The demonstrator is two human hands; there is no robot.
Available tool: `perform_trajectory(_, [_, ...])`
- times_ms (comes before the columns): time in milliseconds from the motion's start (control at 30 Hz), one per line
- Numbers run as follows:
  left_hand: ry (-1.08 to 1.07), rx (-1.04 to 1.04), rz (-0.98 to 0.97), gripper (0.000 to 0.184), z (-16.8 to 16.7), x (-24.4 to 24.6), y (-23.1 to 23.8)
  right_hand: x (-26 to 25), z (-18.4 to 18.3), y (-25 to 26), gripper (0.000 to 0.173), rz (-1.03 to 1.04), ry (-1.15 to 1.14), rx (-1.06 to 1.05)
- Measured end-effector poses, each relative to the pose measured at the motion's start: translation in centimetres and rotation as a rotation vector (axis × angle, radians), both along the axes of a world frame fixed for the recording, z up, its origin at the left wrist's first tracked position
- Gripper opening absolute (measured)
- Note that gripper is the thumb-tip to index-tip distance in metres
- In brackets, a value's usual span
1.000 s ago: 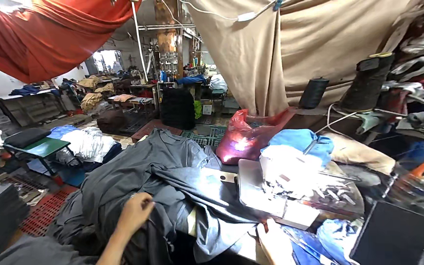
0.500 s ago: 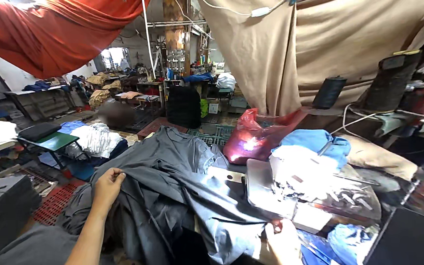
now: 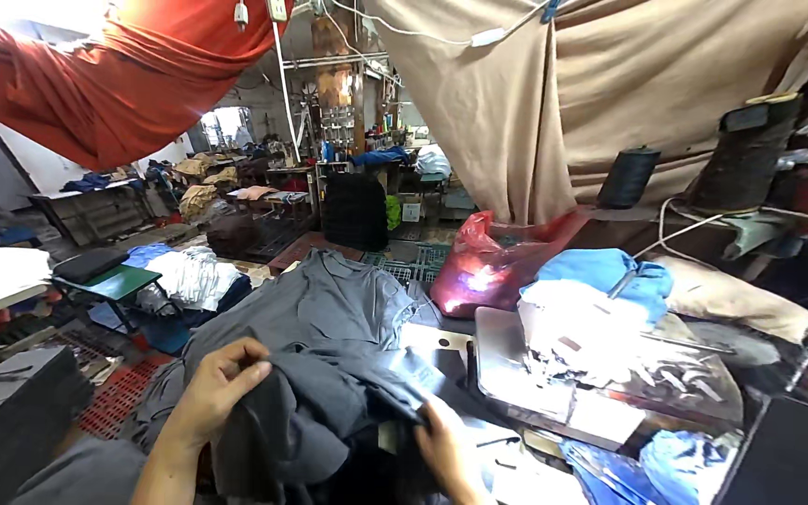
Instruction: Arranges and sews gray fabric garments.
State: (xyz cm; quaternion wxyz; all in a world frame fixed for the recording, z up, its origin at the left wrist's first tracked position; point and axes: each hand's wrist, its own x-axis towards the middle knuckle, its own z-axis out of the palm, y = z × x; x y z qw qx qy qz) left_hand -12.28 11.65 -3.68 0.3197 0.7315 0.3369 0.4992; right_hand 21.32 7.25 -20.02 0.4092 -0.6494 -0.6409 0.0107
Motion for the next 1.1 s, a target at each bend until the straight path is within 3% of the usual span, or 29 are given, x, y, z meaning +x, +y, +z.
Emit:
perform_trajectory(67, [0.307, -0.051, 0.027, 0.026, -3.0, -1.5, -0.4, 3.3, 0.6, -1.1, 0.016, -0.051, 0.094, 0.037])
perform_trajectory(200, [0.846, -0.396, 0.023, 0.027, -10.4, -1.5, -1.1, 8.0, 0.5, -2.5, 0.019, -0.172, 0.162, -0.09])
perform_trajectory(367, [1.045, -0.536, -0.031, 0.033, -16.3, 1.7, -3.1, 9.1, -0.5, -2.5, 0.02, -0.18, 0.127, -0.327])
perform_trajectory(500, [0.806, -0.389, 0.145, 0.043, -18.9, 4.5, -4.4, 9.0, -0.1, -2.0, 0.02, -0.194, 0.107, -0.37])
perform_trajectory(633, [0.613, -0.668, 0.283, 0.075, -21.9, 6.2, -3.8, 9.0, -0.3, -1.9, 0.021, -0.198, 0.091, -0.402])
perform_trajectory(667, [0.424, -0.719, 0.341, 0.081, -23.3, 6.6, -3.8, 9.0, -0.3, -1.9, 0.022, -0.195, 0.084, -0.404])
perform_trajectory(733, [-0.153, -0.778, 0.483, 0.081, -25.0, 7.9, -3.8, 9.1, -0.1, -1.8, 0.022, -0.188, 0.079, -0.401])
perform_trajectory(800, [-0.615, -0.805, 0.602, 0.078, -24.4, 9.4, -3.5, 9.1, 0.0, -1.8, 0.023, -0.186, 0.104, -0.374])
perform_trajectory(900, [-0.971, -0.756, 0.713, 0.063, -23.3, 9.4, -2.2, 8.4, 0.5, -2.7, 0.021, -0.057, 0.22, -0.221])
perform_trajectory(1000, [-0.961, -0.642, 0.877, 0.053, -20.2, 7.0, -2.1, 6.1, 3.7, -5.3, 0.018, 0.289, 0.364, -0.175])
perform_trajectory(1100, [-0.704, -0.355, 1.011, 0.056, -13.0, 3.1, -3.0, 4.3, 8.9, -10.0, 0.012, 0.761, 0.511, -0.251])
